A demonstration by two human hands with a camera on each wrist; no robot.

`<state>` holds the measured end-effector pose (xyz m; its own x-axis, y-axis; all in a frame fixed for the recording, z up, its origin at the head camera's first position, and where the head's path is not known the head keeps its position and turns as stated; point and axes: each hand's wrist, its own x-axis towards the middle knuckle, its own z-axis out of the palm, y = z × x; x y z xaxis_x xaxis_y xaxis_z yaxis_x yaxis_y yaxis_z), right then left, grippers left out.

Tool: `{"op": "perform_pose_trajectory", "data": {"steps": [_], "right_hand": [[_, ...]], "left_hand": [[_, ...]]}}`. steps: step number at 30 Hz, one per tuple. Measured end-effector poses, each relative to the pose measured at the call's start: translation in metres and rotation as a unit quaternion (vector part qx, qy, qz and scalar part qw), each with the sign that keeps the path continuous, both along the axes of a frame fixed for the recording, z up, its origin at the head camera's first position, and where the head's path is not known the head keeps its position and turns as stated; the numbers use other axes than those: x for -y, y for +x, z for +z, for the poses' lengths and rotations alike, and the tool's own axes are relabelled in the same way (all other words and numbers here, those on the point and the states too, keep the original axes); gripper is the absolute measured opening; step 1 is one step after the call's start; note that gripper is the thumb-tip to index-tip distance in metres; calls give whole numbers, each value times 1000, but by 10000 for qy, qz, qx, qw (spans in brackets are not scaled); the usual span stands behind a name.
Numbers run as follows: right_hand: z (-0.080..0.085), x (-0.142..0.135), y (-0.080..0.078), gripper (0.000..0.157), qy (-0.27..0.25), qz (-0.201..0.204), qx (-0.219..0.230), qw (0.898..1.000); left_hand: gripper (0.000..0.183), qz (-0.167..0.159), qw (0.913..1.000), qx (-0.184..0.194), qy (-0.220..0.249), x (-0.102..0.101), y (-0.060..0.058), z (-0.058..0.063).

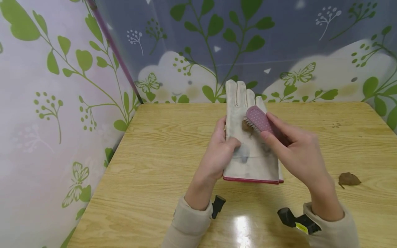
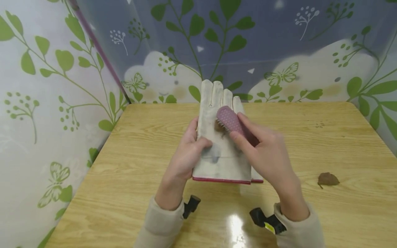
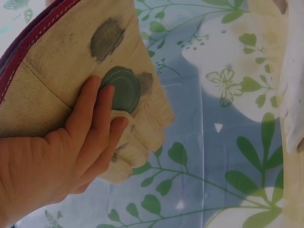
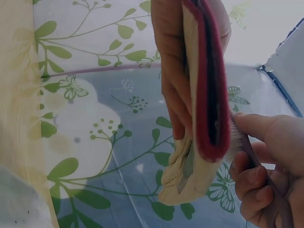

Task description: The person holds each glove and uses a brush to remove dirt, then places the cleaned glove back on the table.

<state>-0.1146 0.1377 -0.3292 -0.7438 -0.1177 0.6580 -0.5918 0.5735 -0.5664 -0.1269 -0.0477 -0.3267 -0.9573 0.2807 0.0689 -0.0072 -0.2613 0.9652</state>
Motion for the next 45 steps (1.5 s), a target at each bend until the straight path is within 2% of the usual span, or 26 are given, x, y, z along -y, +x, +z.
{"op": "perform_pose_trajectory", "data": {"steps": [11,21,29,36,42,45], "right_hand": [[-4,-6,-4,49,-251,-245,250,9991],[-8,-11,-8,46,-266,-396,486,9977],[-10,-13,-11,47,-70,-427,820,9957],[-9,-15,-13,49,-69,-435,1204,9918],[-9,-19,-13,49,164,-573,1296,9898],[-7,-21,-11,49,-68,-470,1364,9895]], "left_hand": [[67,-99,9999,31,-11,-4,0,0],[69,-12,9999,83,-87,-6,0,0],[68,151,9995,237,-131,-3,0,-1],[67,149,9996,201,-130,0,-2,-2],[68,198,9997,135,-50,4,-4,-1],[67,265,9996,54,79,6,-4,1]]}}
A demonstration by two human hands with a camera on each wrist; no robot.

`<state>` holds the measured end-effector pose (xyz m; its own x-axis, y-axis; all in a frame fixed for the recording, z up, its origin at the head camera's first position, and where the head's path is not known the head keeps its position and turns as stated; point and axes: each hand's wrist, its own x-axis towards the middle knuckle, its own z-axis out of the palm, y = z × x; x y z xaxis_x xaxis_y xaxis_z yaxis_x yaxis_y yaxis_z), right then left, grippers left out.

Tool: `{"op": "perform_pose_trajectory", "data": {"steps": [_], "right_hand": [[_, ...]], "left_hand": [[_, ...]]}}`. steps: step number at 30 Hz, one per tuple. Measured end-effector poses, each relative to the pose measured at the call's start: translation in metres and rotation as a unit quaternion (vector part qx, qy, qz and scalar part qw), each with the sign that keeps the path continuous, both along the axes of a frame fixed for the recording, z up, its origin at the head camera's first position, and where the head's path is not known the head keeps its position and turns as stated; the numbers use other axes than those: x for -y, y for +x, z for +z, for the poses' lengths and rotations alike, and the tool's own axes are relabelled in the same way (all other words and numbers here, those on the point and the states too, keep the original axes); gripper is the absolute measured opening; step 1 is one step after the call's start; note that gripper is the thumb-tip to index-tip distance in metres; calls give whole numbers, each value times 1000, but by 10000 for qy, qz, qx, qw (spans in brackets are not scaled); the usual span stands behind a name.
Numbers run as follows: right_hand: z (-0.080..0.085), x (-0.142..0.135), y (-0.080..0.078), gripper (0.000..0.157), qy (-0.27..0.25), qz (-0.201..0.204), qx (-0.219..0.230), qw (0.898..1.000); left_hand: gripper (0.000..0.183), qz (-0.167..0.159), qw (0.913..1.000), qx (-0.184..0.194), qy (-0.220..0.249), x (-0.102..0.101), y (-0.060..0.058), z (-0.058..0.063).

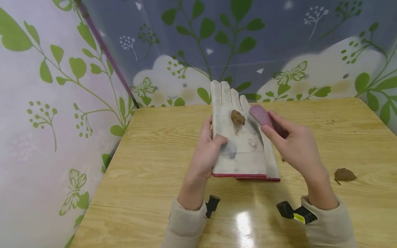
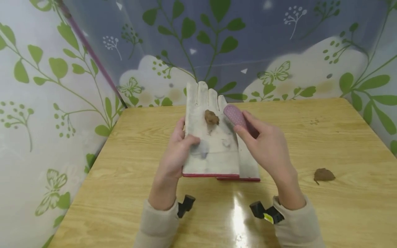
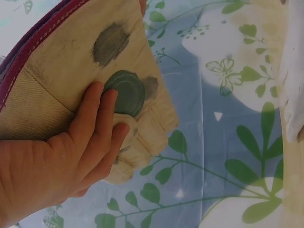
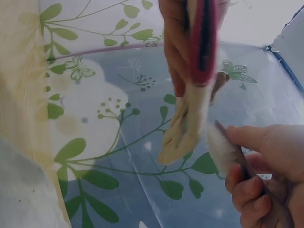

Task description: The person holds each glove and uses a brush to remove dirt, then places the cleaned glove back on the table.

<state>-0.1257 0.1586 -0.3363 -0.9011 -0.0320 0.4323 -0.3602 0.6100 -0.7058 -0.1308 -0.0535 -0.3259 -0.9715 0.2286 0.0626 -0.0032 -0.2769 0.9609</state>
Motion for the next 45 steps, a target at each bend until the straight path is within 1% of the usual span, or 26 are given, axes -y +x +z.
{"op": "perform_pose_trajectory", "data": {"steps": [3,5,7,9,12,15,18,22,24,25,26,28,29,31,32,33,35,37,39,40,43,45], "right_hand": [[4,2,5,46,-498,184,-162,9985],[7,6,9,46,-600,355,-386,9968],[8,12,11,45,-319,464,-582,9967],[8,16,12,45,80,616,-601,9963],[7,21,13,44,591,909,-404,9933],[7,23,14,45,834,1232,-136,9888],[8,21,17,46,965,1482,180,9841],[16,9,21,48,969,1756,982,9747],[21,-1,24,47,877,1777,1294,9716],[23,-5,24,46,784,1675,1351,9734],[24,-9,25,45,647,1515,1331,9773],[25,-12,25,44,334,1069,1073,9879],[24,-10,23,43,146,854,841,9927],[19,-1,20,43,-48,524,396,9978],[17,6,18,44,-49,461,202,9987],[14,13,17,44,-2,482,60,9988],[8,28,17,46,270,622,-83,9977],[4,40,20,48,626,800,-77,9948],[2,48,23,49,926,879,-71,9918],[1,50,25,49,1074,880,-83,9903],[2,54,29,49,1319,900,-109,9871],[3,54,31,48,1312,827,-169,9878]], "left_hand": [[66,47,10000,-3,-53,-1,1,1],[66,30,9998,-39,-211,-2,1,1],[66,23,9993,-50,-357,-4,1,1],[66,85,9991,-111,-396,-4,0,1],[65,312,9991,-108,-260,-2,0,0],[65,544,9983,-123,-149,1,-1,-1],[65,559,9983,-145,-74,2,-2,-3],[63,486,9988,-81,-1,2,-2,-4],[63,449,9990,-63,-7,1,-2,-4],[62,450,9990,-40,-39,1,-2,-3],[62,454,9989,-54,-103,0,-1,-3],[62,419,9985,-109,-334,-2,0,-1],[62,382,9981,-136,-464,-3,1,0],[62,308,9971,-200,-659,-5,2,1],[62,275,9972,-230,-649,-6,3,1],[62,289,9974,-229,-614,-6,4,1],[63,474,9979,-214,-380,-5,5,1],[62,773,9966,-277,-87,-3,4,1],[63,1092,9933,-388,45,0,3,0],[64,1183,9918,-465,98,1,2,0],[63,1268,9896,-662,157,3,0,-1],[62,1274,9889,-759,100,2,0,-1]]}}
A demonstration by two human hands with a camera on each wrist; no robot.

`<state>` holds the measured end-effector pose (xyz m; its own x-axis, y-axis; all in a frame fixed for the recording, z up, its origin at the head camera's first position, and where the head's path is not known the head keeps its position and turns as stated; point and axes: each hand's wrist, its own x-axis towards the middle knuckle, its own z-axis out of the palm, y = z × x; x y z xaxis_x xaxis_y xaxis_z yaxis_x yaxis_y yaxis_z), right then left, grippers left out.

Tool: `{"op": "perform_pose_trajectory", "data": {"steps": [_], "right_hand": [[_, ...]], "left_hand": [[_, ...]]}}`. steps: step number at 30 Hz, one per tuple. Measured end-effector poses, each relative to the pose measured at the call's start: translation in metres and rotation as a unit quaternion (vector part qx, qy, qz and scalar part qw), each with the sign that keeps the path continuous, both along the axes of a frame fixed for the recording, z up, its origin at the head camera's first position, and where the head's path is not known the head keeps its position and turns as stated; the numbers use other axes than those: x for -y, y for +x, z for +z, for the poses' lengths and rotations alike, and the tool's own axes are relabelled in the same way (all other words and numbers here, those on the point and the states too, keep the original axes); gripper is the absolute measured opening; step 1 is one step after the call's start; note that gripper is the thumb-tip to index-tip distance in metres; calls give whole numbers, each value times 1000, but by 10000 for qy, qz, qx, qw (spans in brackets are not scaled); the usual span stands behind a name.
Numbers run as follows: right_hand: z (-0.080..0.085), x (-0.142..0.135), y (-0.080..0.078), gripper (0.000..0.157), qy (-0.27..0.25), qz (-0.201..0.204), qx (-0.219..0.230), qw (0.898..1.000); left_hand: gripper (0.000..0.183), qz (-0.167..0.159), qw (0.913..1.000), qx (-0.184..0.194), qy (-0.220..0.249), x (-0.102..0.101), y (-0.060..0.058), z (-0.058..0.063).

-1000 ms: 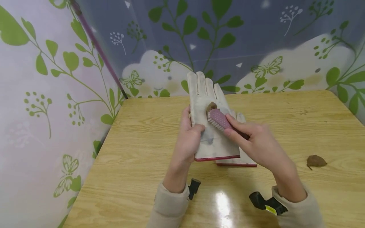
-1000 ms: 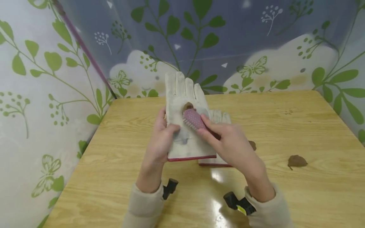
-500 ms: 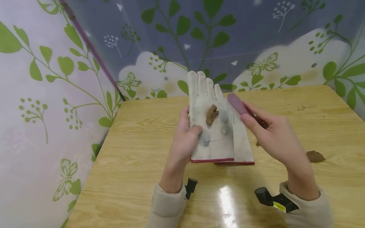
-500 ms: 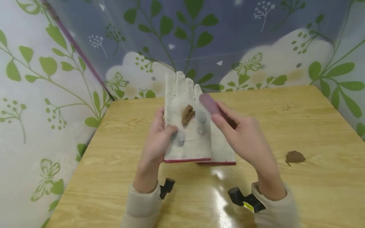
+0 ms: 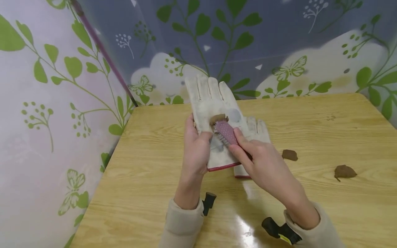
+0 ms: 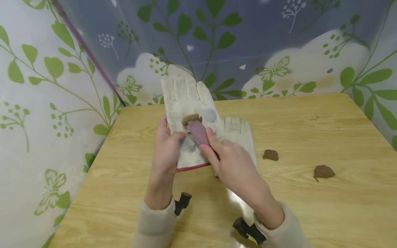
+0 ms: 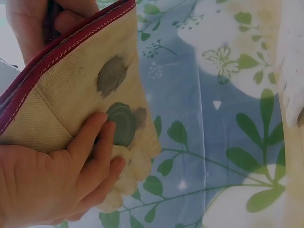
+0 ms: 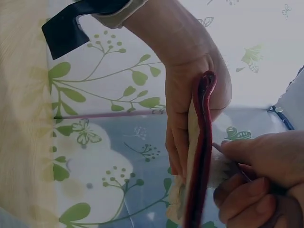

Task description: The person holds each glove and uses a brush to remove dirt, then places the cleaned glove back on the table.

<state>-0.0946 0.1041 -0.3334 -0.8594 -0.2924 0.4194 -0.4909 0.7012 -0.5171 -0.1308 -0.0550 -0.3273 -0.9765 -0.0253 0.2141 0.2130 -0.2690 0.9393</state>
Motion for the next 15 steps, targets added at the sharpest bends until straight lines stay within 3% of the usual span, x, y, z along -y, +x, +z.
{"op": "perform_pose_trajectory", "data": {"steps": [4,7,9,12,15], "right_hand": [[-2,0,-4,46,-312,-460,-590,9967],[-8,-2,-13,43,-786,-846,-1084,9874],[-10,-3,-17,42,-1082,-867,-1261,9823],[-12,1,-18,41,-965,-480,-1674,9800],[-14,10,-11,43,-294,-143,-1795,9832]], "left_hand": [[62,-168,9960,-236,-850,-11,8,2],[61,-368,9816,-582,-1781,-23,14,1],[63,-451,9754,-705,-2040,-28,14,-3],[65,-331,9838,-640,-1644,-27,11,-3],[64,-132,9967,-501,-621,-17,4,-3]]}}
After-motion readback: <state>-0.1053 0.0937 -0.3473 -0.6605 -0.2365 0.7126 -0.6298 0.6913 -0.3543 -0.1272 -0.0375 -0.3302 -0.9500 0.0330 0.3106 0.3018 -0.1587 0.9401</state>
